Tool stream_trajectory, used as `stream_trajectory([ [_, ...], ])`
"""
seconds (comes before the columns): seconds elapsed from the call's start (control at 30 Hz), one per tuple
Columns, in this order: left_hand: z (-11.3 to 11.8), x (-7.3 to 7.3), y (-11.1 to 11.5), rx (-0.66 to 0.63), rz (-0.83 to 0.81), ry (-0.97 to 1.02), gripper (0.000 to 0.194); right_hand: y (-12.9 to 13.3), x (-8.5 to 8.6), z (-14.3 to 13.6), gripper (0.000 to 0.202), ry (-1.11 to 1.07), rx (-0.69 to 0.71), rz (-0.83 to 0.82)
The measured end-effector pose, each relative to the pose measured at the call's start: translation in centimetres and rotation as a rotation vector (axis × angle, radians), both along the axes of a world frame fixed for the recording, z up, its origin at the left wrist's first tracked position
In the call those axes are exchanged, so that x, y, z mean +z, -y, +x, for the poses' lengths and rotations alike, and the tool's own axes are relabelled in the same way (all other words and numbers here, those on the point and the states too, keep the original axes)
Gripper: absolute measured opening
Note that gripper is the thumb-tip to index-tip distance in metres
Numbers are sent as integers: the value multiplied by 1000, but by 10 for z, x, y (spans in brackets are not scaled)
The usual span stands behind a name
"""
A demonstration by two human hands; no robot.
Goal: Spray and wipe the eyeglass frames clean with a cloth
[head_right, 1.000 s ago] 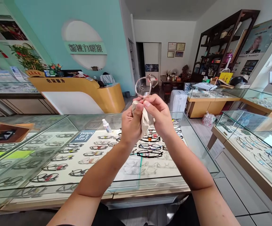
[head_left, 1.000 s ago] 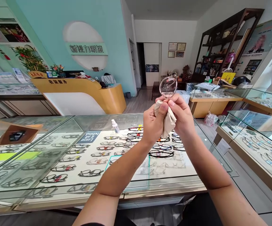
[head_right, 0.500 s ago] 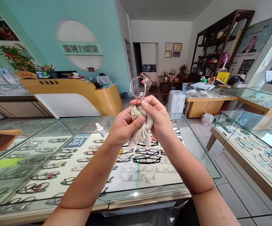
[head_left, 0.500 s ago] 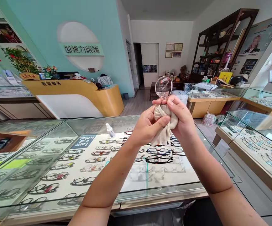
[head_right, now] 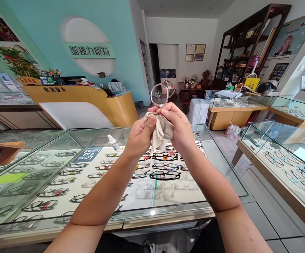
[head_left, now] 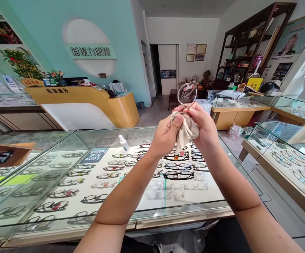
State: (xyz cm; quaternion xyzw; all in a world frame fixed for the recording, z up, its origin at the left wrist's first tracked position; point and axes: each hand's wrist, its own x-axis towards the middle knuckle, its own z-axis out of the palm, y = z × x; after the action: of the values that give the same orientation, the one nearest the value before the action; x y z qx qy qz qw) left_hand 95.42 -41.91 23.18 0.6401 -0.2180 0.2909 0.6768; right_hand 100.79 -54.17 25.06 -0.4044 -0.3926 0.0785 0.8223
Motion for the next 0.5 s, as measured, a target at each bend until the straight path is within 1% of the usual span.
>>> stream_trajectory([
  [0.07,-1,3,-10,-102,82,-51,54,3,1,5,29,8,0,-6],
  [0.13,-2,5,-18,-182,128,-86,50,4,2,8,27,14,21,9],
  [0.2,-3,7,-21,-244,133,-115,50,3,2,9,29,14,41,27],
  [0.27,-3,7,-20,-265,95,-127,51,0,1,7,33,-2,57,24],
  [0.33,-1,5,-15,-212,28,-105,51,-3,-1,4,36,-32,77,7],
  [0.5,10,-6,1,89,-141,58,53,-8,-3,-1,40,-47,108,-22],
])
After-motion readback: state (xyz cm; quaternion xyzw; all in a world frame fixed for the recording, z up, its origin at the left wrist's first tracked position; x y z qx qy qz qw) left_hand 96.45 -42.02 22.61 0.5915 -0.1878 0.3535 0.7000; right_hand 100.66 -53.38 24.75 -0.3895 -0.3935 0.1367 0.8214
